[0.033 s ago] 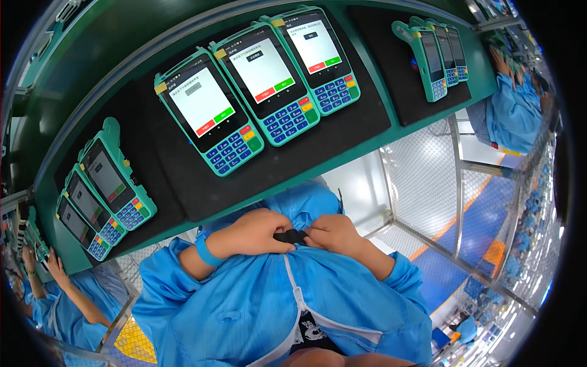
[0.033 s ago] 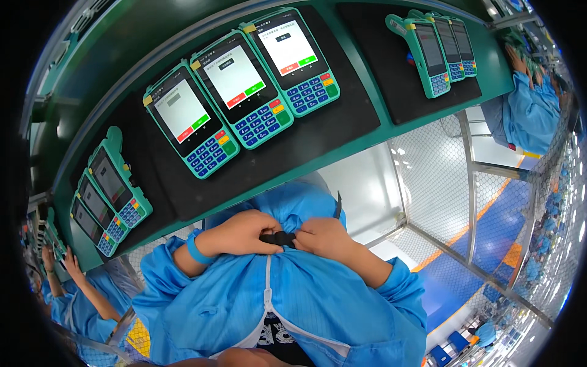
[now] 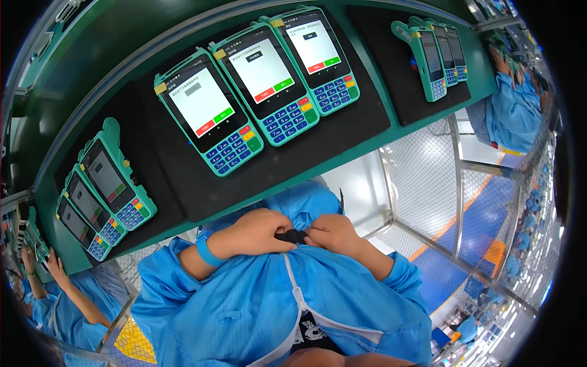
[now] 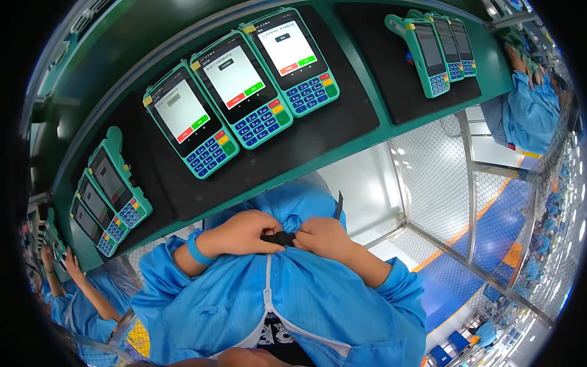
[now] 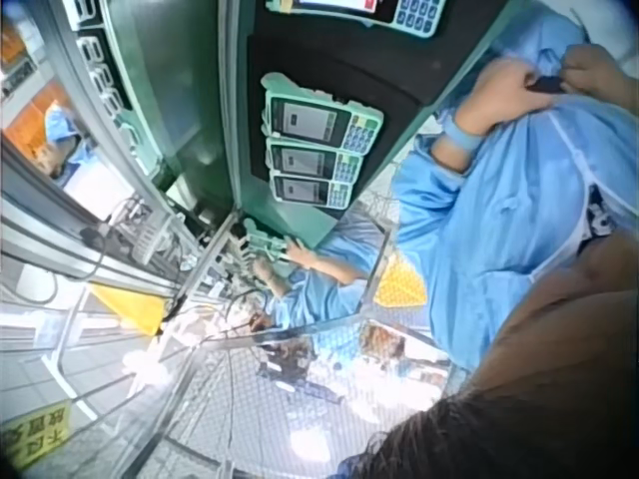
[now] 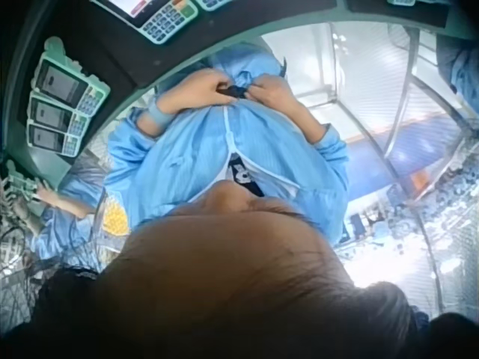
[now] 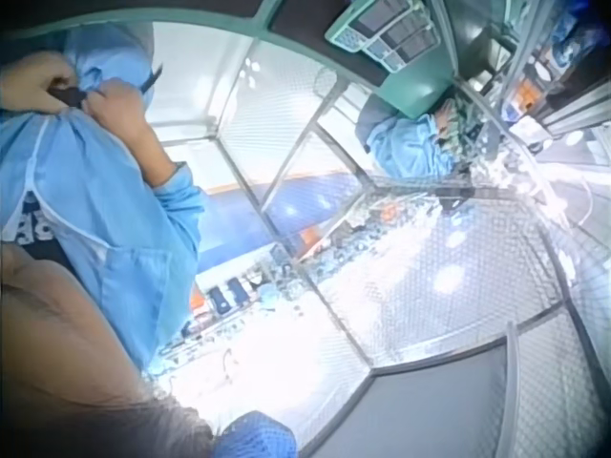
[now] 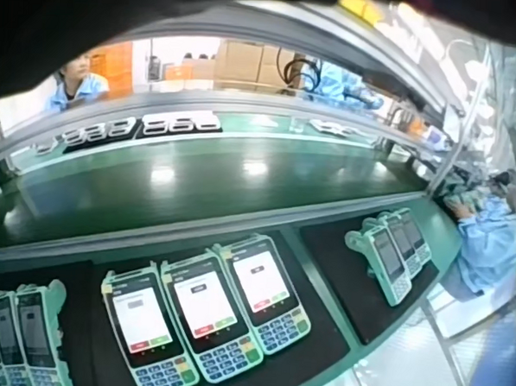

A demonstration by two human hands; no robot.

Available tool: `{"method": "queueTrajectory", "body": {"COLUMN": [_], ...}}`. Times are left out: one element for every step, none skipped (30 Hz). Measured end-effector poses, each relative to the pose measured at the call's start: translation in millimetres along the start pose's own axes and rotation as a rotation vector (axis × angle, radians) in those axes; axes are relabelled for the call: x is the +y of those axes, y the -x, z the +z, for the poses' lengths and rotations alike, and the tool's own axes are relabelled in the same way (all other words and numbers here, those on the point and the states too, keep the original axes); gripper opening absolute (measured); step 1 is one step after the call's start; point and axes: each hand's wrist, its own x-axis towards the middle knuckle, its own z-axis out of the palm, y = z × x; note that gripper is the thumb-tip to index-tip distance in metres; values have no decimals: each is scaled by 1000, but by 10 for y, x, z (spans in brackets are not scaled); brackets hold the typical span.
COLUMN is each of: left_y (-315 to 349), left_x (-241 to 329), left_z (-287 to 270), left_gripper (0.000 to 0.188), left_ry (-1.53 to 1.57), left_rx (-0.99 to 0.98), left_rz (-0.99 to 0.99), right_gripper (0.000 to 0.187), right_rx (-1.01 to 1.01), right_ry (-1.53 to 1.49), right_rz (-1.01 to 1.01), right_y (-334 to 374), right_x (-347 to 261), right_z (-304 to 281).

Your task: The person tests handheld terminal devices on an assembly line by placing them on a mat, tapping their touchscreens and buttons to run through display and functional test screens, and moving the tested units down the workstation.

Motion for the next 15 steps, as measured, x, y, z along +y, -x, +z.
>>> {"method": "queueTrajectory", "body": {"left_y": [-22, -38, -29, -3, 18, 27, 31, 31, 27, 17, 14, 12, 10, 7, 7], "left_x": [40, 64, 55, 31, 19, 19, 21, 21, 19, 10, 7, 8, 9, 11, 5], "left_z": [-5, -6, 26, 95, 148, 173, 195, 215, 251, 290, 314, 319, 322, 328, 336], "left_gripper": [34, 35, 35, 35, 35, 35, 34, 33, 33, 31, 30, 30, 30, 30, 30], "left_ry": [5, 10, 8, 47, 87, 85, 87, 88, 89, 114, 139, 140, 184, 227, 227], "left_rx": [-21, -42, -43, 54, 151, 147, 179, 210, 207, 262, 317, 317, 317, 316, 317], "left_rz": [-82, -164, -164, -142, -119, -121, -125, -130, -131, -83, -35, -35, -51, -67, -67], "right_gripper": [22, 22, 21, 21, 21, 20, 20, 20, 18, 17, 17, 17, 17, 17, 18], "right_rx": [-9, -8, 41, 90, 92, 169, 246, 249, 290, 331, 332, 362, 391, 390, 415], "right_ry": [2, 2, -14, -31, -32, -68, -104, -106, -171, -236, -238, -299, -360, -360, -379], "right_rz": [10, 11, 22, 33, 32, 9, -13, -12, 31, 74, 77, 86, 96, 97, 126], "right_y": [15, 16, 5, -5, -14, -15, -15, 5, 50, 80, 85, 74, 61, 49, 28], "right_x": [18, 19, 20, 23, 29, 35, 39, 38, 24, 15, 9, 10, 2, -15, -26], "right_z": [13, 10, 6, 0, -17, -30, -33, 3, 62, 109, 142, 170, 188, 201, 214]}}
